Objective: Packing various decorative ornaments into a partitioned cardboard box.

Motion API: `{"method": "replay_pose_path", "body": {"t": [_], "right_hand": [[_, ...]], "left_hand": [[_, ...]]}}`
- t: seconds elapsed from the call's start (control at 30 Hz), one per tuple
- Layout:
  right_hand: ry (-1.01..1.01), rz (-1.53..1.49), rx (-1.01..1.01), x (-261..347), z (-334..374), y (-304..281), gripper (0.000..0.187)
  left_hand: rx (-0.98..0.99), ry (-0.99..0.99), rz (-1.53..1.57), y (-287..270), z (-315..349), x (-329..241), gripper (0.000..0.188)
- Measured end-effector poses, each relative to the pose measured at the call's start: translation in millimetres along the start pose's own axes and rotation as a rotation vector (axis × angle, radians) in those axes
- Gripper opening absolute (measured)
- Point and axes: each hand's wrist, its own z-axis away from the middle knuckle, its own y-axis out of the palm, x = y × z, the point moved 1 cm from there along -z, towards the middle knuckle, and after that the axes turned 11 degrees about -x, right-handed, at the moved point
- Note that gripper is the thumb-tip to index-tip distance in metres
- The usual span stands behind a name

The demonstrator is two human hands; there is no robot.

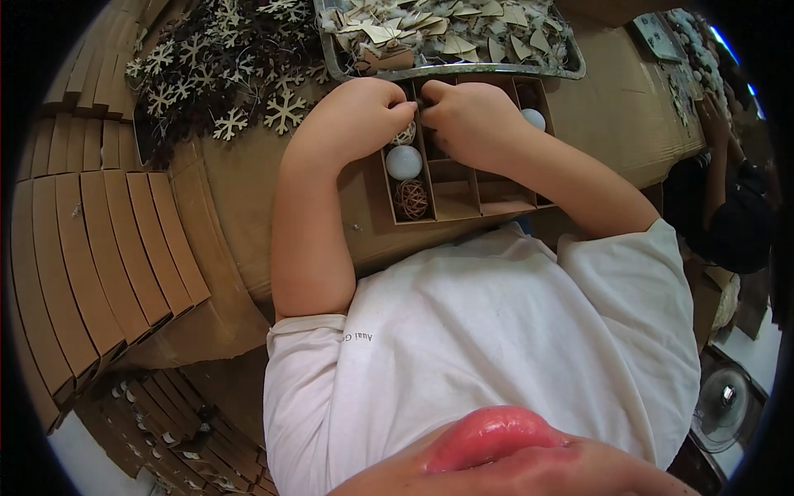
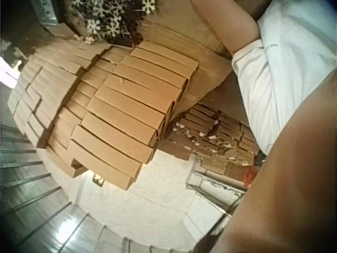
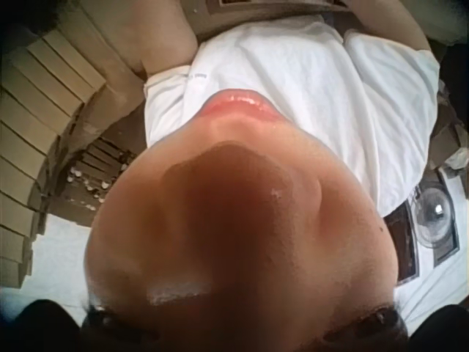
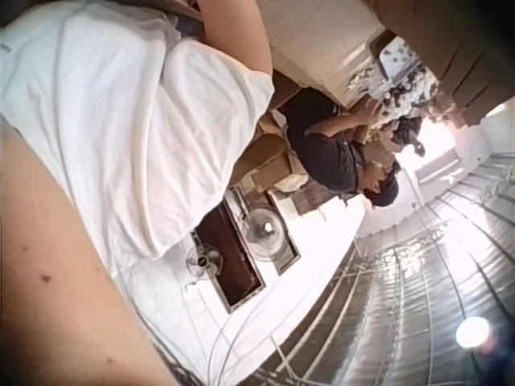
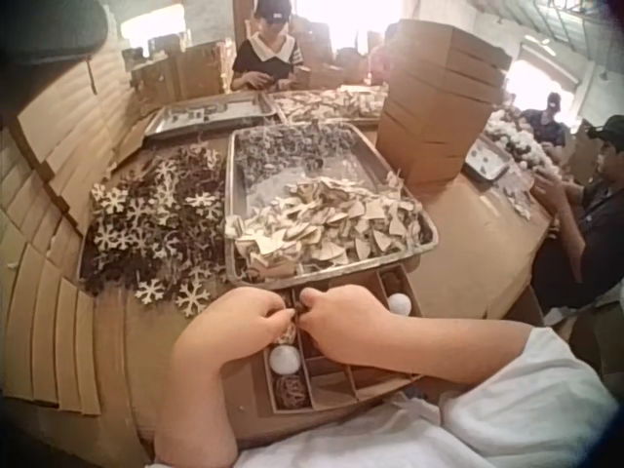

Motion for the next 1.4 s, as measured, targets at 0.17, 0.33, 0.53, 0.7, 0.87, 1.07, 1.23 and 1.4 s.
{"method": "replay_pose_path", "body": {"t": [0.17,0.33,0.53,0.7,0.87,1.07,1.23,1.4], "right_hand": [[0.117,-0.179,-0.103,-13.8,-6.8,-10.1,0.02],[0.381,-0.342,-0.472,-76.6,-37.1,-42.7,0.03],[0.312,0.051,-0.525,-187.0,-116.6,0.2,0.057],[0.312,-0.177,-0.009,-199.1,-147.2,24.3,0.076],[0.262,-0.206,0.044,-161.8,-114.0,9.4,0.073],[0.235,-0.275,0.024,-168.6,-102.7,5.6,0.071],[0.387,-0.291,-0.048,-181.9,-148.3,-1.9,0.073],[0.183,-0.187,-0.018,-170.6,-165.6,23.5,0.063]], "left_hand": [[-0.012,0.049,-0.028,-2.4,-0.3,0.4,0.026],[-0.019,0.028,-0.023,-6.3,2.7,-3.3,0.027],[-0.017,-0.004,-0.066,-8.8,1.4,-12.1,0.026],[-0.017,-0.026,-0.028,-8.3,4.7,-8.9,0.025],[-0.024,-0.036,-0.045,-9.7,7.1,-14.0,0.025],[-0.019,-0.038,-0.041,-8.7,5.2,-13.8,0.024],[-0.039,0.002,-0.086,-7.5,4.3,-11.0,0.024],[-0.009,-0.044,-0.097,-11.3,3.9,-16.6,0.024]]}}
